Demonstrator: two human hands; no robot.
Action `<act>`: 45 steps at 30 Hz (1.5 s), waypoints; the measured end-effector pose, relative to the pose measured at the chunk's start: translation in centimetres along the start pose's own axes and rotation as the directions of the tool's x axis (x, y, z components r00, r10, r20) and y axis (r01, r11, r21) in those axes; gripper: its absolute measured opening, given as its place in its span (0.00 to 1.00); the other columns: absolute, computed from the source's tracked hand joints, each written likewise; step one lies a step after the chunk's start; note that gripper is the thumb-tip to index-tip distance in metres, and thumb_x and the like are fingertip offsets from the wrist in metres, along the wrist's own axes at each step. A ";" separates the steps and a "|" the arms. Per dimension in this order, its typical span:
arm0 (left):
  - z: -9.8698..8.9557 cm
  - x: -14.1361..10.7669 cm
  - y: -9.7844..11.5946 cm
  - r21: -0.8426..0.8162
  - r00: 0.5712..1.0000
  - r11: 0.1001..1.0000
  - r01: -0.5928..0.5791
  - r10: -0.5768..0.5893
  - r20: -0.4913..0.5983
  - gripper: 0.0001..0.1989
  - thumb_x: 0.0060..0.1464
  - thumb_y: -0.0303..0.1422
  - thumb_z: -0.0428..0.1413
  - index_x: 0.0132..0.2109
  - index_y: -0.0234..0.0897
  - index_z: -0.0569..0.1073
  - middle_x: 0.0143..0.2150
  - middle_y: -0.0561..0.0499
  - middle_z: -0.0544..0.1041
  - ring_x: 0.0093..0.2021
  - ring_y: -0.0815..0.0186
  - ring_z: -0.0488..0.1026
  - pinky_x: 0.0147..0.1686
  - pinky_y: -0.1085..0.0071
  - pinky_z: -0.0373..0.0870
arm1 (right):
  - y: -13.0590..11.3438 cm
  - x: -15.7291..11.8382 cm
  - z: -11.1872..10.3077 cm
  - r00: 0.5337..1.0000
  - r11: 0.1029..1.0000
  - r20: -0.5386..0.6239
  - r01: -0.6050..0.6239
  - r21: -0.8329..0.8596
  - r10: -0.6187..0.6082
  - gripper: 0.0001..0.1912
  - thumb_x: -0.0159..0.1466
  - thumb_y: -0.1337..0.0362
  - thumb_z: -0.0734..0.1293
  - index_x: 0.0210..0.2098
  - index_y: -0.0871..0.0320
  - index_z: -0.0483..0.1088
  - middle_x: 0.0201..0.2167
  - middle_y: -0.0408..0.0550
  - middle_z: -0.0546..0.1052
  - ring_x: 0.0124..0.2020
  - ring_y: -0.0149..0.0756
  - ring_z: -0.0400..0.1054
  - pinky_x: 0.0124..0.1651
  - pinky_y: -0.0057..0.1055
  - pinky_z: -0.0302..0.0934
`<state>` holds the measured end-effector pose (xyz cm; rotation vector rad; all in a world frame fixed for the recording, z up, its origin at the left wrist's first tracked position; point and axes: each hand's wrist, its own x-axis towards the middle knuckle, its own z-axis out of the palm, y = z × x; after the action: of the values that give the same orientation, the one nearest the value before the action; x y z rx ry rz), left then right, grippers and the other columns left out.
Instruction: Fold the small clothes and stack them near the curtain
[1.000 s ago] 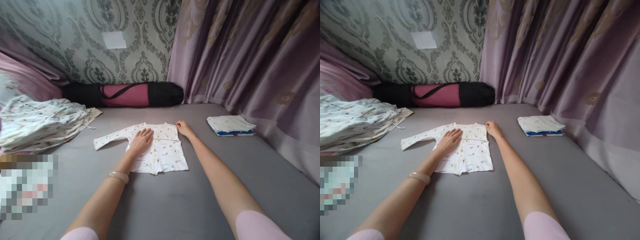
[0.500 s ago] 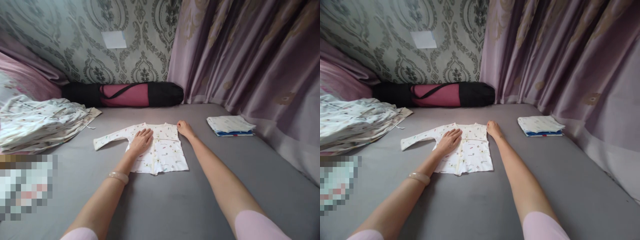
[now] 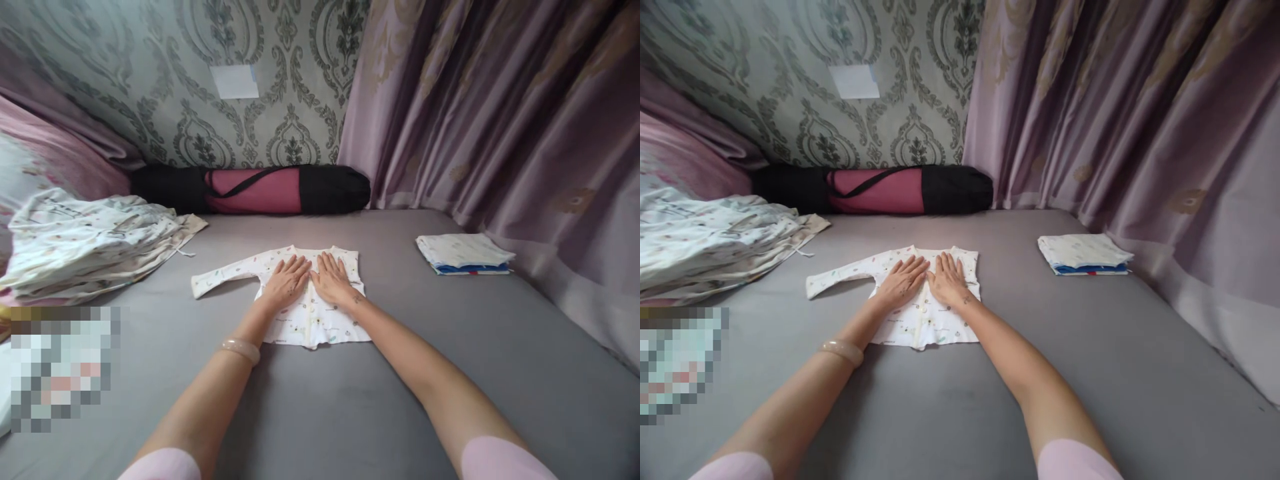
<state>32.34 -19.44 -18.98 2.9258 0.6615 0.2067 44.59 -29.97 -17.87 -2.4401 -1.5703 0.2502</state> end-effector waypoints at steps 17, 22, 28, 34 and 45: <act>0.2 0.1 -0.4 -0.060 0.999 0.998 0.032 -0.033 -0.006 0.26 0.66 0.40 0.35 0.67 0.41 0.59 0.69 0.51 0.58 0.69 0.56 0.51 0.67 0.53 0.46 | 6.1 -0.9 -1.4 0.965 0.960 -0.114 -0.249 -0.130 0.235 0.34 0.69 0.57 0.49 0.67 0.75 0.47 0.69 0.65 0.49 0.70 0.48 0.41 0.68 0.40 0.37; 0.0 0.0 -0.1 -0.028 0.999 0.999 0.032 -0.032 -0.029 0.25 0.66 0.39 0.37 0.66 0.41 0.61 0.70 0.49 0.55 0.71 0.56 0.46 0.67 0.54 0.46 | 5.9 -1.0 -2.1 0.946 0.941 -0.153 -0.308 -0.140 0.287 0.32 0.69 0.59 0.51 0.66 0.75 0.50 0.68 0.67 0.51 0.69 0.50 0.44 0.67 0.45 0.38; -0.1 0.1 0.1 -0.033 0.998 0.998 0.059 -0.059 -0.001 0.27 0.66 0.41 0.36 0.68 0.39 0.55 0.71 0.47 0.52 0.71 0.57 0.44 0.67 0.52 0.43 | 4.0 -0.6 -1.6 0.990 0.986 -0.110 -0.103 -0.128 0.089 0.32 0.71 0.56 0.47 0.69 0.67 0.47 0.70 0.60 0.46 0.71 0.46 0.36 0.68 0.44 0.32; -0.4 0.4 0.0 -0.046 0.995 0.996 0.076 -0.073 0.075 0.28 0.66 0.40 0.34 0.69 0.36 0.52 0.72 0.44 0.49 0.71 0.57 0.44 0.67 0.52 0.42 | 4.6 -0.1 -1.2 0.990 0.983 -0.027 -0.138 -0.124 0.135 0.34 0.71 0.52 0.46 0.69 0.67 0.45 0.71 0.60 0.45 0.71 0.47 0.35 0.69 0.44 0.32; -2.3 0.0 0.6 -0.082 0.991 0.988 0.133 -0.134 -0.002 0.26 0.62 0.33 0.43 0.65 0.31 0.56 0.69 0.36 0.55 0.70 0.53 0.50 0.65 0.53 0.51 | -1.0 0.2 -1.5 0.995 0.989 -0.021 0.097 -0.116 -0.100 0.29 0.71 0.58 0.47 0.69 0.62 0.50 0.71 0.57 0.46 0.71 0.45 0.35 0.69 0.47 0.31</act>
<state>32.21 -19.72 -16.63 2.7914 0.8264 0.2243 44.18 -29.50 -16.14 -2.4293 -1.7332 0.1124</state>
